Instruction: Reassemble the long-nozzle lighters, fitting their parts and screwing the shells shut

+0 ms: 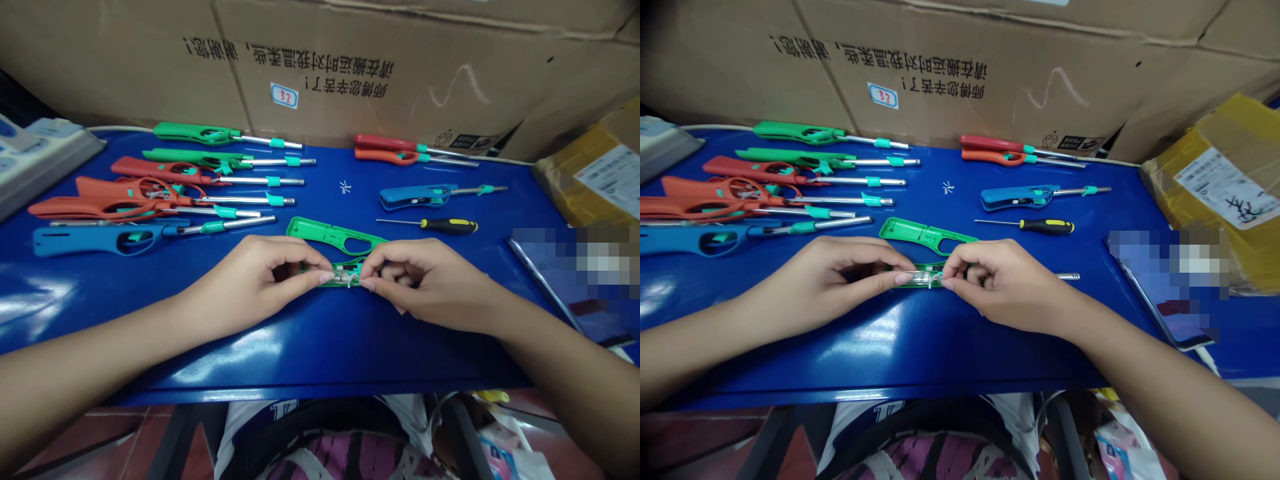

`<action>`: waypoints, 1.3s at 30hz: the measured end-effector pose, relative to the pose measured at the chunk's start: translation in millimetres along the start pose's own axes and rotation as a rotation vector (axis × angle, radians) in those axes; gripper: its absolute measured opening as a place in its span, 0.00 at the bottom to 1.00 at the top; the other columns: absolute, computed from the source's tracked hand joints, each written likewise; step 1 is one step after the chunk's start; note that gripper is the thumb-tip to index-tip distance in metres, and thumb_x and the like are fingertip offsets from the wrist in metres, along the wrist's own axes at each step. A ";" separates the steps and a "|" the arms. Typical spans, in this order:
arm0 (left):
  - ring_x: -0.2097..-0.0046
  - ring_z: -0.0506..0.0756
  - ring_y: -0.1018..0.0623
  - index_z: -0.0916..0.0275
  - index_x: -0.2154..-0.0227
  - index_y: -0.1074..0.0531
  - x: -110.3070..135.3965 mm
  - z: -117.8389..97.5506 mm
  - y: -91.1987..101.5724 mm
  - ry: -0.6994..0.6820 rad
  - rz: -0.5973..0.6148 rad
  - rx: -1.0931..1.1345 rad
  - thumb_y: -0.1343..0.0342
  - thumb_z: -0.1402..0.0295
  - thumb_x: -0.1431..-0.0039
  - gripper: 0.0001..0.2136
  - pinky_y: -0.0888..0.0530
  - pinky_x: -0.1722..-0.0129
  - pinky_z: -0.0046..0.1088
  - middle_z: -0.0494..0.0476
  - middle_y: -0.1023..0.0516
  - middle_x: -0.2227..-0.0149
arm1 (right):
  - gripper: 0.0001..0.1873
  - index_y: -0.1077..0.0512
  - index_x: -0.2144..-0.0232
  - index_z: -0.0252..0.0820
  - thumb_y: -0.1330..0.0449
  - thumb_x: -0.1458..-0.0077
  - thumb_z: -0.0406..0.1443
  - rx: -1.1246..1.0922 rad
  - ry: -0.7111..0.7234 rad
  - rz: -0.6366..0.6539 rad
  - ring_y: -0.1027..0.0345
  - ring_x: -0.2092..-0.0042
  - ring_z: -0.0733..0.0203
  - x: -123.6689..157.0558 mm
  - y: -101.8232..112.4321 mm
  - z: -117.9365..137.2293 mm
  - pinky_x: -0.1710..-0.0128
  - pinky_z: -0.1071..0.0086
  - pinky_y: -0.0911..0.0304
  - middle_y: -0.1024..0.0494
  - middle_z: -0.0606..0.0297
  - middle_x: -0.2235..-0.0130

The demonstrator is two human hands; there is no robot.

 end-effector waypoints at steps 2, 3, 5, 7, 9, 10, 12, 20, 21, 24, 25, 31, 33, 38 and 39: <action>0.60 0.52 0.19 0.55 0.58 0.18 -0.1 0.0 -0.3 -0.002 -0.001 0.000 0.41 0.61 0.33 0.09 0.25 0.63 0.25 0.50 0.16 0.59 | 0.06 0.25 0.66 0.41 0.39 0.38 0.37 0.010 0.009 -0.009 0.42 0.80 0.72 -0.3 -0.3 0.3 0.82 0.75 0.49 0.34 0.75 0.81; 0.60 0.52 0.19 0.56 0.58 0.18 -0.2 0.0 -0.6 -0.004 0.001 0.000 0.41 0.61 0.33 0.09 0.25 0.62 0.25 0.50 0.16 0.59 | 0.06 0.25 0.67 0.41 0.39 0.38 0.37 0.009 0.012 -0.010 0.42 0.80 0.72 -0.4 -0.6 0.3 0.81 0.75 0.48 0.34 0.75 0.81; 0.60 0.52 0.19 0.56 0.58 0.18 -0.2 0.4 -1.1 -0.006 0.004 0.001 0.41 0.61 0.33 0.09 0.25 0.62 0.25 0.51 0.16 0.59 | 0.06 0.26 0.67 0.41 0.39 0.38 0.36 0.000 0.011 -0.009 0.42 0.80 0.71 -0.7 -1.4 0.1 0.81 0.75 0.48 0.34 0.75 0.80; 0.61 0.52 0.19 0.56 0.58 0.18 -0.3 0.8 -1.4 -0.007 0.007 0.005 0.41 0.61 0.33 0.09 0.25 0.63 0.25 0.51 0.16 0.59 | 0.06 0.26 0.67 0.41 0.39 0.38 0.36 -0.011 0.008 -0.010 0.42 0.80 0.71 -0.9 -2.0 -0.3 0.81 0.75 0.48 0.34 0.75 0.80; 0.61 0.52 0.19 0.56 0.58 0.17 -0.6 0.7 -1.2 -0.011 0.005 0.006 0.41 0.61 0.33 0.09 0.25 0.63 0.25 0.52 0.16 0.59 | 0.06 0.26 0.66 0.41 0.40 0.38 0.36 -0.024 0.004 -0.014 0.43 0.80 0.72 -0.8 -2.1 -0.8 0.81 0.75 0.49 0.34 0.75 0.80; 0.61 0.52 0.19 0.57 0.58 0.17 -0.7 0.4 -1.1 -0.013 0.005 0.007 0.41 0.61 0.34 0.09 0.25 0.63 0.25 0.52 0.16 0.59 | 0.06 0.25 0.67 0.40 0.40 0.38 0.37 -0.028 0.005 -0.015 0.43 0.80 0.72 -0.7 -2.2 -1.0 0.82 0.75 0.49 0.35 0.75 0.80; 0.61 0.52 0.19 0.57 0.58 0.17 -0.9 -0.4 -1.1 -0.016 0.007 0.009 0.41 0.61 0.34 0.10 0.25 0.63 0.24 0.52 0.16 0.59 | 0.07 0.26 0.67 0.40 0.39 0.38 0.37 -0.030 0.008 -0.011 0.43 0.80 0.72 -0.6 -2.6 -1.1 0.81 0.75 0.49 0.35 0.75 0.80; 0.74 0.48 0.25 0.60 0.61 0.17 -0.7 3.4 -3.5 0.161 -0.023 0.199 0.39 0.63 0.37 0.09 0.30 0.75 0.20 0.51 0.18 0.71 | 0.06 0.26 0.67 0.40 0.39 0.39 0.37 -0.061 -0.038 -0.026 0.42 0.79 0.71 -1.3 -1.8 -1.2 0.81 0.75 0.49 0.34 0.74 0.80; 0.75 0.47 0.26 0.61 0.61 0.17 -0.7 4.4 -4.3 0.197 -0.022 0.238 0.38 0.63 0.37 0.09 0.30 0.76 0.20 0.51 0.19 0.73 | 0.06 0.27 0.67 0.39 0.39 0.39 0.37 -0.073 -0.050 -0.034 0.42 0.79 0.70 -1.4 -1.5 -1.4 0.81 0.74 0.50 0.33 0.73 0.80; 0.75 0.48 0.26 0.63 0.60 0.17 -1.0 5.5 -5.6 0.261 -0.015 0.313 0.37 0.63 0.40 0.11 0.30 0.77 0.19 0.52 0.19 0.73 | 0.07 0.27 0.67 0.39 0.40 0.40 0.38 -0.113 -0.078 -0.049 0.42 0.80 0.69 -1.6 -1.1 -2.3 0.81 0.74 0.51 0.34 0.73 0.81; 0.75 0.48 0.26 0.64 0.59 0.17 -1.3 5.5 -5.7 0.268 -0.011 0.328 0.37 0.64 0.41 0.11 0.30 0.77 0.19 0.53 0.18 0.72 | 0.07 0.27 0.67 0.39 0.40 0.40 0.38 -0.122 -0.083 -0.049 0.42 0.80 0.69 -1.7 -1.4 -2.7 0.81 0.73 0.52 0.34 0.72 0.81; 0.75 0.47 0.25 0.61 0.61 0.15 -2.6 9.5 -5.9 0.319 -0.022 0.400 0.35 0.64 0.42 0.09 0.28 0.77 0.17 0.53 0.16 0.72 | 0.08 0.26 0.68 0.39 0.38 0.41 0.39 -0.162 -0.087 -0.101 0.42 0.80 0.69 -3.2 -1.7 -3.3 0.81 0.74 0.51 0.33 0.72 0.81; 0.75 0.47 0.24 0.60 0.61 0.15 -3.0 10.8 -6.0 0.331 -0.041 0.406 0.34 0.64 0.43 0.09 0.28 0.76 0.17 0.53 0.16 0.71 | 0.09 0.27 0.69 0.39 0.37 0.41 0.39 -0.206 -0.103 -0.120 0.43 0.81 0.70 -3.5 -1.8 -3.4 0.82 0.74 0.51 0.33 0.73 0.82; 0.75 0.46 0.25 0.59 0.62 0.14 -3.9 10.8 -6.9 0.334 -0.059 0.417 0.33 0.64 0.44 0.08 0.28 0.77 0.16 0.54 0.14 0.69 | 0.08 0.26 0.69 0.39 0.36 0.43 0.38 -0.252 -0.128 -0.129 0.43 0.82 0.70 -4.4 -2.6 -4.3 0.84 0.75 0.50 0.33 0.73 0.82; 0.75 0.46 0.25 0.58 0.62 0.14 -4.0 10.8 -6.9 0.336 -0.061 0.419 0.33 0.65 0.44 0.08 0.28 0.77 0.15 0.54 0.14 0.68 | 0.08 0.26 0.69 0.39 0.35 0.43 0.38 -0.252 -0.127 -0.129 0.42 0.82 0.71 -4.5 -2.7 -4.6 0.84 0.75 0.50 0.33 0.73 0.82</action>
Point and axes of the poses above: each hand's wrist, its own x-axis away from the middle knuckle, its own y-axis out of the back of the hand, z = x × y, the point moved 5 cm from there along -x, towards the middle knuckle
